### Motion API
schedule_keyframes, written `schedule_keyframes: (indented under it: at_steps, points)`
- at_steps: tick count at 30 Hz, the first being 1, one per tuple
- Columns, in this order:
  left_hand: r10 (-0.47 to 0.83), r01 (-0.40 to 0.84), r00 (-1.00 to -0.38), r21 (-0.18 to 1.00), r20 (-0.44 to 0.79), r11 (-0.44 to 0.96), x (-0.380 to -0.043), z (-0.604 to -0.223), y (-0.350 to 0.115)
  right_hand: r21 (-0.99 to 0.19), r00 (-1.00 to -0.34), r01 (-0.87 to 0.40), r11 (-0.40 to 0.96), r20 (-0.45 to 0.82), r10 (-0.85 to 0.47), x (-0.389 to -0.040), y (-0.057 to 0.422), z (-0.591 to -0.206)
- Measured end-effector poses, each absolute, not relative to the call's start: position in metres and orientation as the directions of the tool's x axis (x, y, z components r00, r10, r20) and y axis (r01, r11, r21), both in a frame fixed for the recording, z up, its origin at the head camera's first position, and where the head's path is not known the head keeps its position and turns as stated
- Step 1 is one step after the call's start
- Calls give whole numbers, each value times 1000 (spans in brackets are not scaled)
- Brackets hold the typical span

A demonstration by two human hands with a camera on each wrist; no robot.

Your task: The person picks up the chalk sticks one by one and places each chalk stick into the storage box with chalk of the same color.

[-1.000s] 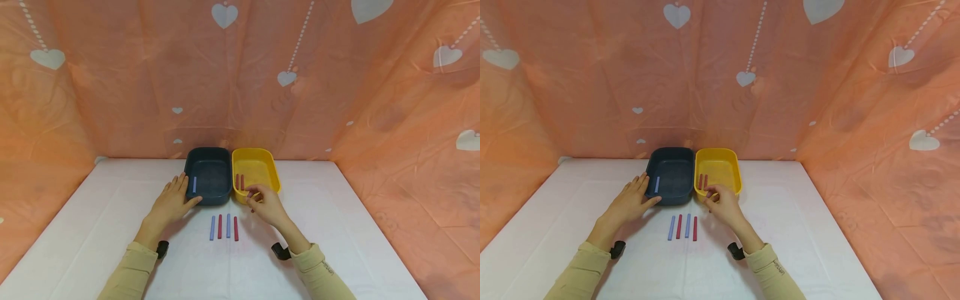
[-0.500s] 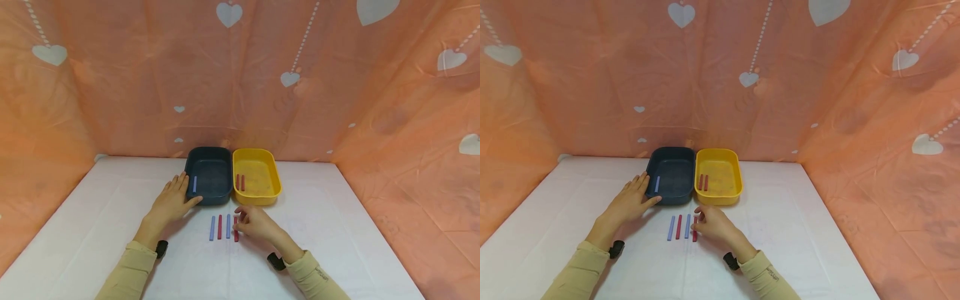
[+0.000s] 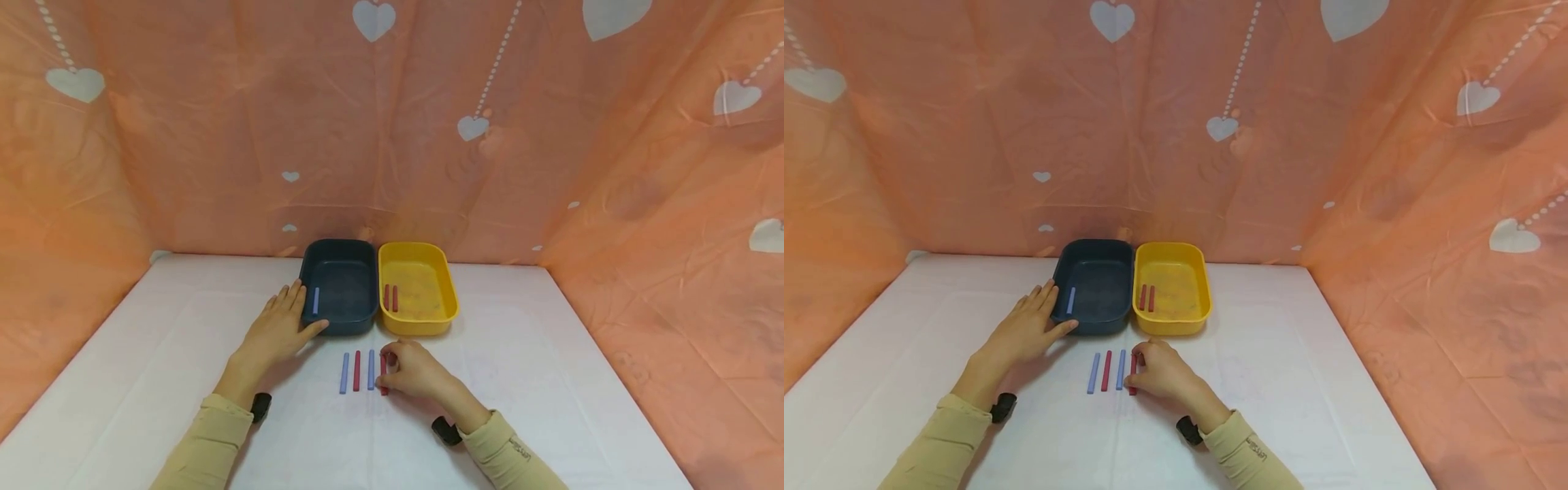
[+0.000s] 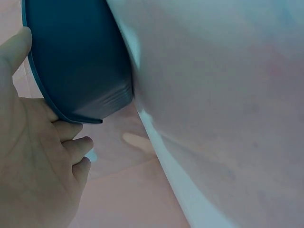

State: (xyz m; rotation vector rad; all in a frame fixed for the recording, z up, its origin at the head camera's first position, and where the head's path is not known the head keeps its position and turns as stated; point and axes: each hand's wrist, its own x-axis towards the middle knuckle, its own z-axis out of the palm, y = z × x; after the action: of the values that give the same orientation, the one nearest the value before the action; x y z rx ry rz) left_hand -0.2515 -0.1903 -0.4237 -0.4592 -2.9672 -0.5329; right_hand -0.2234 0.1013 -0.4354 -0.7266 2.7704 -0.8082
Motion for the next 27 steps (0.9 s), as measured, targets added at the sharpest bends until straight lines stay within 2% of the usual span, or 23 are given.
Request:
schedule_keyframes:
  at_steps: [13, 27]
  points:
    - [281, 311, -950, 318, 137, 895, -253, -423, -190, -541, -877, -394, 743, -21, -481, -223, 101, -436]
    - [281, 315, -948, 317, 147, 895, -252, -423, -190, -637, -875, -367, 678, -10, -484, -225, 101, -437]
